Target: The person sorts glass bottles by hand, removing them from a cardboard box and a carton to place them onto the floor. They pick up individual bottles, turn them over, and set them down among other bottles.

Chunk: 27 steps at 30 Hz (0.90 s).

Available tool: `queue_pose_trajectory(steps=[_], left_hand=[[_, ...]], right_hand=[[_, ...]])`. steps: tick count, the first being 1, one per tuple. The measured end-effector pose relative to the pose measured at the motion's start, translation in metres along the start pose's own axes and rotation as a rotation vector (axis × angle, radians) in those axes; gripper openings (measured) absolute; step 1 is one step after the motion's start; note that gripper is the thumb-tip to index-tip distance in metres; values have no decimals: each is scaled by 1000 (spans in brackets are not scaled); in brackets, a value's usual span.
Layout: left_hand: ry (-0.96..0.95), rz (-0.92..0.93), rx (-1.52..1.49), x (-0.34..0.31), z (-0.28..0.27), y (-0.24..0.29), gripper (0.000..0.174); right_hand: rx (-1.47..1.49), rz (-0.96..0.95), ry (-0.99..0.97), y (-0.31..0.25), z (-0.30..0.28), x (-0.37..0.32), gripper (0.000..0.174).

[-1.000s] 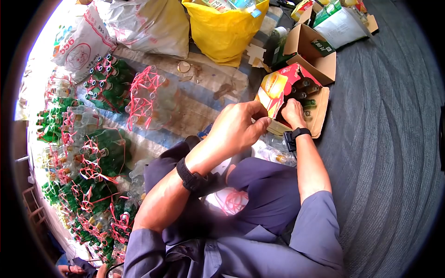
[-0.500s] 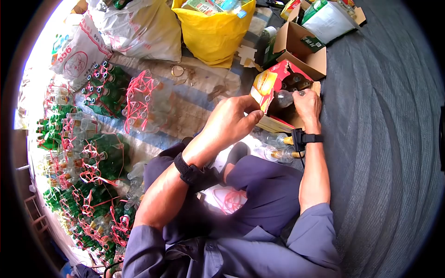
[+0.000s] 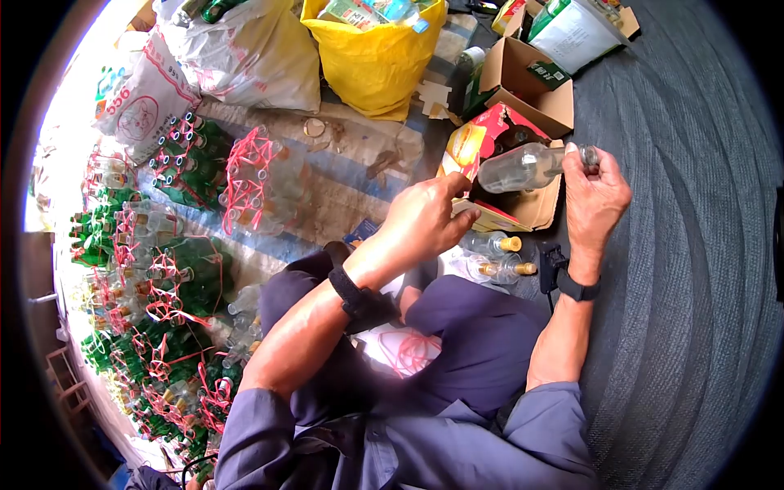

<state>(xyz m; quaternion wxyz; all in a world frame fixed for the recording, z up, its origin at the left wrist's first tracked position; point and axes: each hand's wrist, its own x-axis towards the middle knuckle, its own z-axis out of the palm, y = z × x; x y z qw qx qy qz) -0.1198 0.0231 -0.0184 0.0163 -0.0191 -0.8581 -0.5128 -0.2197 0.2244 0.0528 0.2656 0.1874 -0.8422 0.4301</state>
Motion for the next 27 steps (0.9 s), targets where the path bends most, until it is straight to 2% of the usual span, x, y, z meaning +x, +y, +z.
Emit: queue_pose_trajectory(steps=[2, 3, 4, 6, 8, 10, 14, 15, 16, 20, 22, 24, 25, 27], left_hand=[[73, 102, 69, -1, 6, -3, 48], [109, 179, 74, 0, 6, -4, 59], [111, 174, 79, -1, 7, -4, 59], [232, 268, 204, -1, 9, -2, 65], [230, 282, 191, -3, 7, -5, 70], [43, 140, 76, -5, 0, -5, 74], [-1, 27, 26, -15, 5, -7, 76], [-76, -76, 10, -17, 6, -8, 76], [-150, -179, -6, -19, 7, -9, 76], [-124, -309, -172, -26, 6, -16, 71], [-89, -329, -223, -26, 2, -20, 71], [-160, -423, -387, -25, -3, -24, 71], [-135, -423, -415, -27, -1, -24, 73], [-117, -403, -375, -30, 1, -30, 75]], right_hand=[[63, 20, -7, -15, -3, -3, 11], [120, 49, -15, -21, -5, -4, 11], [176, 79, -22, -27, -7, -5, 12], [179, 135, -53, -36, -10, -5, 14], [325, 312, -143, -36, -11, -5, 17], [396, 358, -161, -37, -8, -4, 19], [525, 515, -229, -35, 10, -7, 22], [500, 480, -247, -34, 21, -8, 23], [429, 523, -345, -23, 24, -8, 24], [508, 597, -677, 5, 53, -33, 31], [274, 563, -950, 1, 53, -36, 47], [348, 563, -982, 5, 64, -48, 50], [353, 561, -991, 4, 65, -48, 50], [482, 747, -1061, 0, 65, -45, 44]])
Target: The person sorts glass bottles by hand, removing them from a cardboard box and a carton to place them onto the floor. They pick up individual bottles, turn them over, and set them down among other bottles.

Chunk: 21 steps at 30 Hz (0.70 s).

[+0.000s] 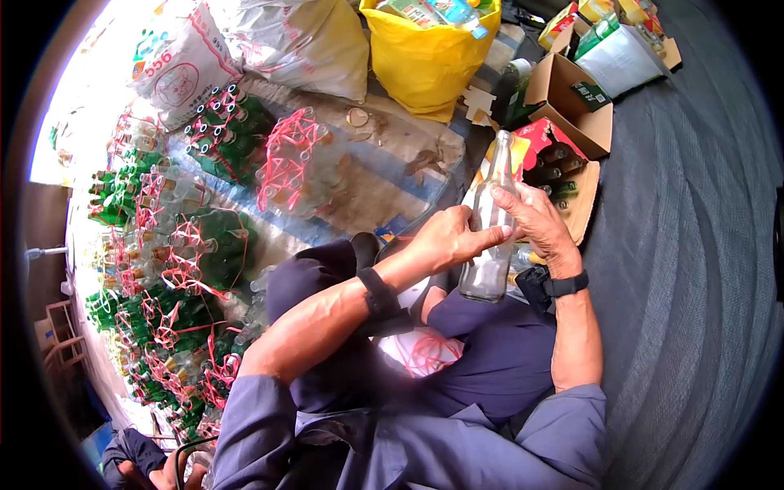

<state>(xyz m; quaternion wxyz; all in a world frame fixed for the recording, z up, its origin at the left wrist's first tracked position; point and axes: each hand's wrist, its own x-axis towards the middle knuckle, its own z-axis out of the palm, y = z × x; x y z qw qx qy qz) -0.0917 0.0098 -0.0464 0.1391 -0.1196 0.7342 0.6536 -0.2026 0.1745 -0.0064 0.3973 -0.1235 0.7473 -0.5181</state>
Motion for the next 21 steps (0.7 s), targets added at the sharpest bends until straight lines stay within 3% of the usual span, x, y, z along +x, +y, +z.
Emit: queue_pose_trajectory(steps=[5, 8, 9, 10, 12, 14, 15, 17, 21], left_hand=[[-67, 11, -50, -1, -11, 4, 77], [-102, 40, -286, -2, -21, 11, 56], [-100, 57, -337, -3, -26, 17, 49], [-96, 52, -440, -4, -32, 24, 37], [-18, 86, -466, -8, -45, 34, 30], [60, 122, -483, -5, -54, 30, 28], [71, 143, -503, -5, -61, 30, 27], [97, 162, -537, -8, -71, 30, 28], [134, 189, -593, -9, -81, 29, 28]], right_hand=[[415, 128, -43, 35, -11, 21, 32], [634, 278, -100, 35, -14, 27, 42], [699, 285, -61, 19, -3, 18, 42], [716, 275, -138, 28, -7, 24, 42], [732, 270, -222, 33, -21, 34, 43], [633, 468, -201, 22, -27, 34, 49], [601, 362, -138, 32, -25, 32, 59], [937, 513, -408, 39, -38, 44, 80], [939, 498, -451, 38, -36, 45, 85]])
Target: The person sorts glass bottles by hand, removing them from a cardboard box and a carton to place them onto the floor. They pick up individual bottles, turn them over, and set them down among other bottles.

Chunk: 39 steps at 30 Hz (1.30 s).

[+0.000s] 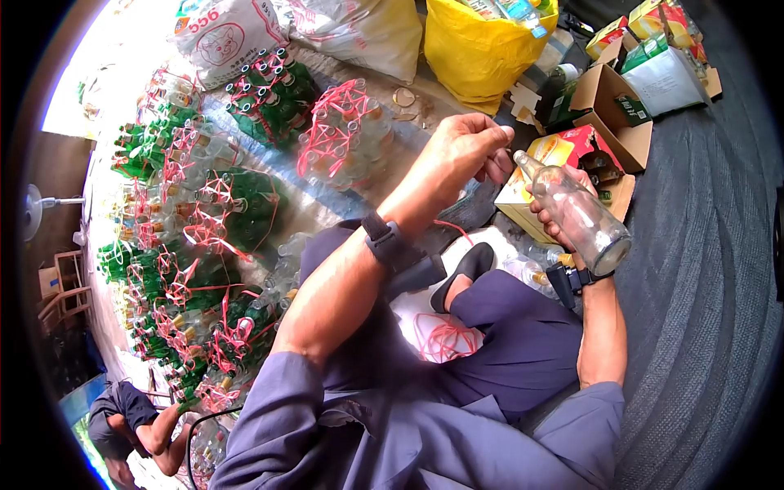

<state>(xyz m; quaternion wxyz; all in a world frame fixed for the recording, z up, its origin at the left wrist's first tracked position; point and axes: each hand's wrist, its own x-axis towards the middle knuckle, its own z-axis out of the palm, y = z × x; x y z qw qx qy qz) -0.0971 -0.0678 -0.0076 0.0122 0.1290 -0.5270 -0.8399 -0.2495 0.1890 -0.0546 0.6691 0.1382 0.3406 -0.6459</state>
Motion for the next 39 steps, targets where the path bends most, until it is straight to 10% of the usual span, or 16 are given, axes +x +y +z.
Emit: queue_pose_trajectory(steps=[6, 11, 15, 26, 39], left_hand=[[23, 31, -25, 1, -4, 0, 25], [37, 43, -26, 0, -3, -6, 22], [58, 62, -4, -2, -3, -9, 22], [321, 205, 197, -26, 3, 6, 48], [167, 413, 613, -67, -11, 106, 45]], right_hand=[[-153, -32, 91, 13, 29, 2, 61], [-435, -507, 322, 41, 56, 4, 39], [-223, -347, 131, 38, 70, 12, 35], [-556, -453, 57, 62, 120, 0, 39], [-1028, -798, -36, 82, 179, 9, 55]])
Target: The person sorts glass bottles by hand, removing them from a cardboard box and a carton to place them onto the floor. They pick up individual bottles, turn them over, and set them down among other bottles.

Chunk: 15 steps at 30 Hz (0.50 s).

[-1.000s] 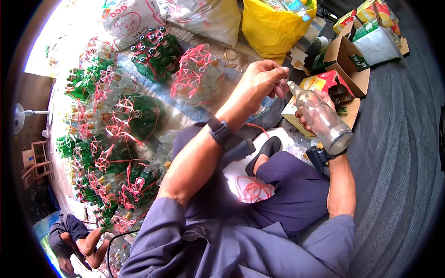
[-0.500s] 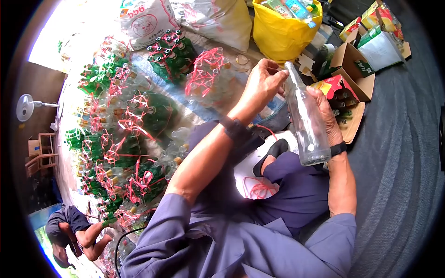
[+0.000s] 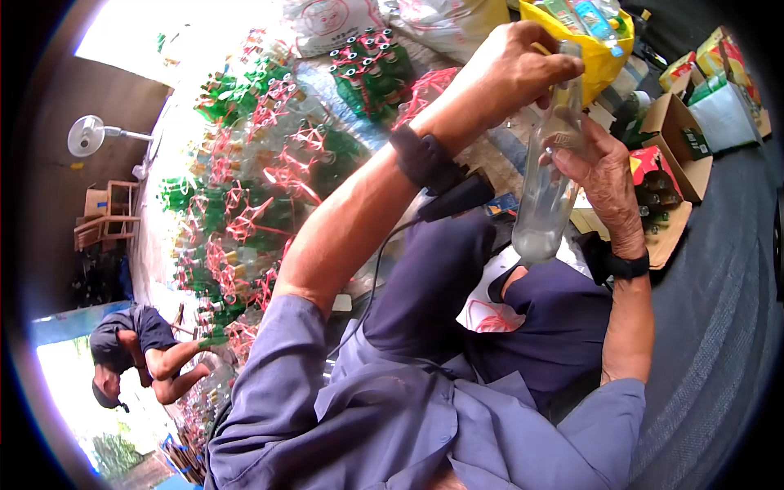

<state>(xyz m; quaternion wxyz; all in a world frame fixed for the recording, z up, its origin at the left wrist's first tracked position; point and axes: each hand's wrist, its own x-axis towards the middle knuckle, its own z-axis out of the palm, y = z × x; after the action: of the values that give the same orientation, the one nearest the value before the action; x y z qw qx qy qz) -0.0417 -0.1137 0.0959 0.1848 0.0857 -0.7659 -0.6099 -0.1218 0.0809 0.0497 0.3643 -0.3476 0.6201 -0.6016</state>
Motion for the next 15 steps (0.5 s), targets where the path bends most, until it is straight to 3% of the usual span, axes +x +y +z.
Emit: queue_pose_trajectory(steps=[1, 3, 6, 10, 11, 13, 15], left_hand=[[-21, 82, 5, -2, -5, 7, 43], [-7, 22, -18, -4, -12, 20, 38], [-41, 305, 127, -9, -24, 31, 33], [-44, 382, 281, -23, -33, 30, 31], [-40, 378, 285, -27, -37, 26, 31], [53, 384, 694, -41, -48, 26, 38], [82, 343, 677, -67, -55, 21, 36]], right_hand=[[-29, -51, 27, 1, 5, 1, 58], [-50, -103, 39, 1, 15, 4, 62], [-108, -253, 62, 2, 29, 13, 63], [-283, -394, 53, 17, 42, 27, 53], [-280, -394, 48, 18, 46, 29, 53], [-479, -367, -6, 23, 52, 33, 52], [-626, -465, -42, 29, 55, 36, 59]])
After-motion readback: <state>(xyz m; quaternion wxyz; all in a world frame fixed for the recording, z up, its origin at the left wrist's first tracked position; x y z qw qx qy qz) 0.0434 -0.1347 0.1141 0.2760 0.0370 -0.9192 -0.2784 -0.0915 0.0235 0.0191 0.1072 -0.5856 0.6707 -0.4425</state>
